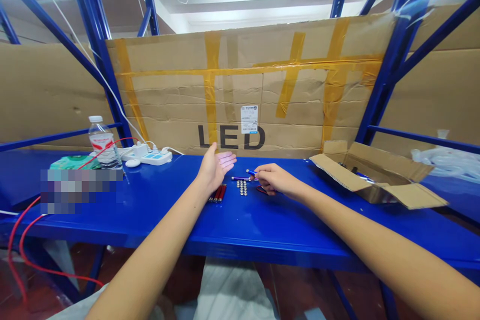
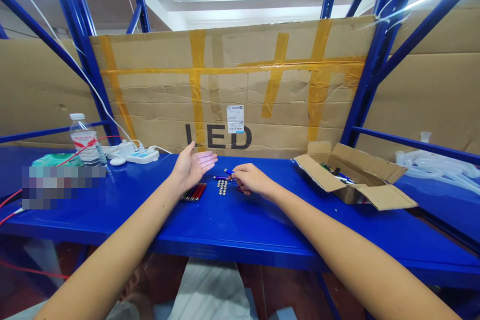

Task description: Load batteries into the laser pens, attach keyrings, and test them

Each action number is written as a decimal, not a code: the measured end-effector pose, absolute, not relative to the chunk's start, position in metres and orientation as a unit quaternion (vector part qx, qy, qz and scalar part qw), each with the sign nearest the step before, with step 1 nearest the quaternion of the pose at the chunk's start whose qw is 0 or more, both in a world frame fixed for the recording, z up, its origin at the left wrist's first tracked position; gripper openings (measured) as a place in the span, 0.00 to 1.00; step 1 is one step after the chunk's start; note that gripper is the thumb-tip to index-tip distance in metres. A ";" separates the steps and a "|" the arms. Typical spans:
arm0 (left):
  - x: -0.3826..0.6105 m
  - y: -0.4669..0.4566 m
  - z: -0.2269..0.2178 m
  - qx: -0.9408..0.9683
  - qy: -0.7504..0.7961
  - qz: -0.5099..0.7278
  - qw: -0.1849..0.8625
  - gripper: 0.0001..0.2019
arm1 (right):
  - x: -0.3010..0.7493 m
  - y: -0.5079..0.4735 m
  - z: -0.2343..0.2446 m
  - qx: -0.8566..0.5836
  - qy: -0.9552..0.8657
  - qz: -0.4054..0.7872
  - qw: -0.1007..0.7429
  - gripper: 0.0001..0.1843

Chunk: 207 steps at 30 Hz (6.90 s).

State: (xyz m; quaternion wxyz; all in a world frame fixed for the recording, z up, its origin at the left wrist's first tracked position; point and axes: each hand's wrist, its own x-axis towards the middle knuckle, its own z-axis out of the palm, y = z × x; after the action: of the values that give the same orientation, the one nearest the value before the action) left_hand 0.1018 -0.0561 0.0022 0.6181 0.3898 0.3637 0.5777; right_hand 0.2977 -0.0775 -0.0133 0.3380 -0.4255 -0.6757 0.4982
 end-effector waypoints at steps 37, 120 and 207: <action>0.103 -0.059 0.006 0.369 0.375 0.570 0.631 0.38 | 0.298 -0.073 -0.019 -0.437 -0.711 0.443 0.328 0.05; 0.096 -0.054 0.005 0.358 0.368 0.546 0.662 0.35 | 0.310 -0.071 -0.013 -0.454 -0.819 0.075 0.343 0.15; 0.088 0.014 -0.035 0.854 0.408 0.225 0.230 0.11 | 0.319 0.002 -0.035 -0.442 -0.865 0.084 0.221 0.14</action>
State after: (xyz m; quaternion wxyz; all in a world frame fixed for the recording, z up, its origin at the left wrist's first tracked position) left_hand 0.0883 0.0142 -0.0348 0.2303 0.8542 0.4083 0.2249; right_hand 0.3187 0.0025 -0.0348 0.2211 -0.4419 -0.8653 0.0838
